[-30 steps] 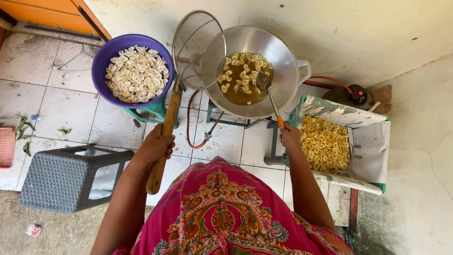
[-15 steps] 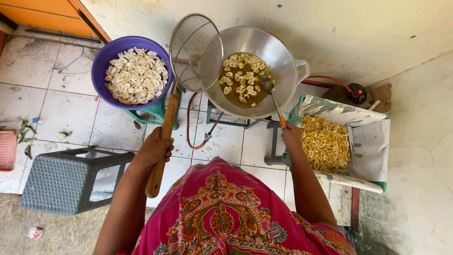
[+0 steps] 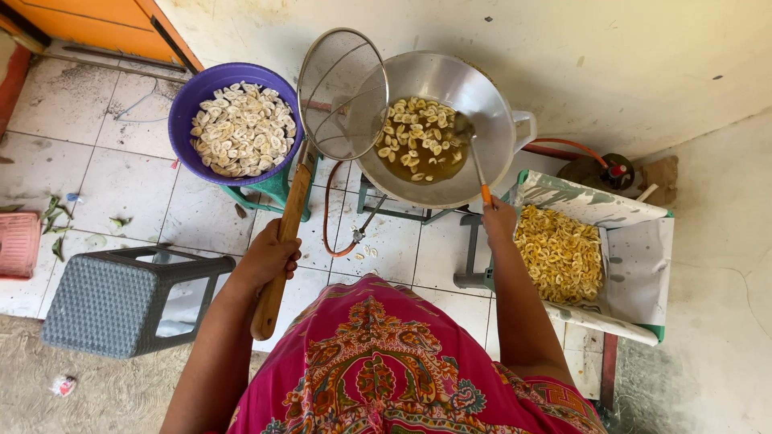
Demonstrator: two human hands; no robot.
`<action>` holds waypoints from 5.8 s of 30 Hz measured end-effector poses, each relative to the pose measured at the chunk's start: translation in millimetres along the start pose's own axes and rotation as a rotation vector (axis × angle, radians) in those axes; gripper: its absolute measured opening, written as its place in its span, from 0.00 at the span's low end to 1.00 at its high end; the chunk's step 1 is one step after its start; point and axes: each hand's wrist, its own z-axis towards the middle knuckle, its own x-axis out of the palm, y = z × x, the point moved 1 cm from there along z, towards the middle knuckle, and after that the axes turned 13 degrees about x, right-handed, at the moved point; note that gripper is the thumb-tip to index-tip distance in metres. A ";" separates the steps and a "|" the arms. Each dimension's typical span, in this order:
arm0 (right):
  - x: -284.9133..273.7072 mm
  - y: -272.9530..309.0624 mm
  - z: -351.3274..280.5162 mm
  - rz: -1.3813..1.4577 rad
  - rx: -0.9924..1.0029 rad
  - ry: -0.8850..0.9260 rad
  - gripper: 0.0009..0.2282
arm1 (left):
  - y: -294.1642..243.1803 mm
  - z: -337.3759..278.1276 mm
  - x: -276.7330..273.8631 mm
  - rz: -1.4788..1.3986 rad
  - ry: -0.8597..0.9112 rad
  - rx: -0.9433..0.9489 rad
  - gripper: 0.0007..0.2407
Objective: Frying sliced chips in a wok with oil, stirring with a spatula and removing them with a mesh strainer.
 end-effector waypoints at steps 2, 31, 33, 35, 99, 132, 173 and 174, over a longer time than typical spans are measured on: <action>-3.3 4.5 12.3 -0.038 -0.035 -0.087 0.18 | -2.6 -1.5 0.6 -0.007 0.000 0.004 0.21; 12.1 67.0 -88.4 -0.957 -0.574 0.034 0.20 | -12.9 3.9 14.6 -0.025 0.010 -0.041 0.21; -11.0 55.5 -88.5 -0.958 -0.556 0.066 0.20 | -13.6 8.3 14.9 -0.026 0.023 -0.047 0.21; -39.4 48.5 -97.0 -0.954 -0.540 0.097 0.20 | -8.4 10.8 15.5 -0.003 0.034 -0.028 0.22; -28.5 21.6 -61.2 -0.891 -0.454 -0.053 0.20 | 1.3 74.3 2.2 0.181 0.010 0.095 0.20; -69.3 -38.6 -86.4 -0.609 -0.117 -0.108 0.20 | -189.0 248.9 163.9 1.561 0.622 -0.203 0.21; 19.1 30.8 71.0 -0.978 -0.440 -0.208 0.20 | 71.7 251.0 188.9 -0.376 0.291 -0.651 0.11; 23.3 29.7 68.7 -0.980 -0.446 -0.207 0.20 | 71.1 247.2 188.1 -0.381 0.289 -0.649 0.11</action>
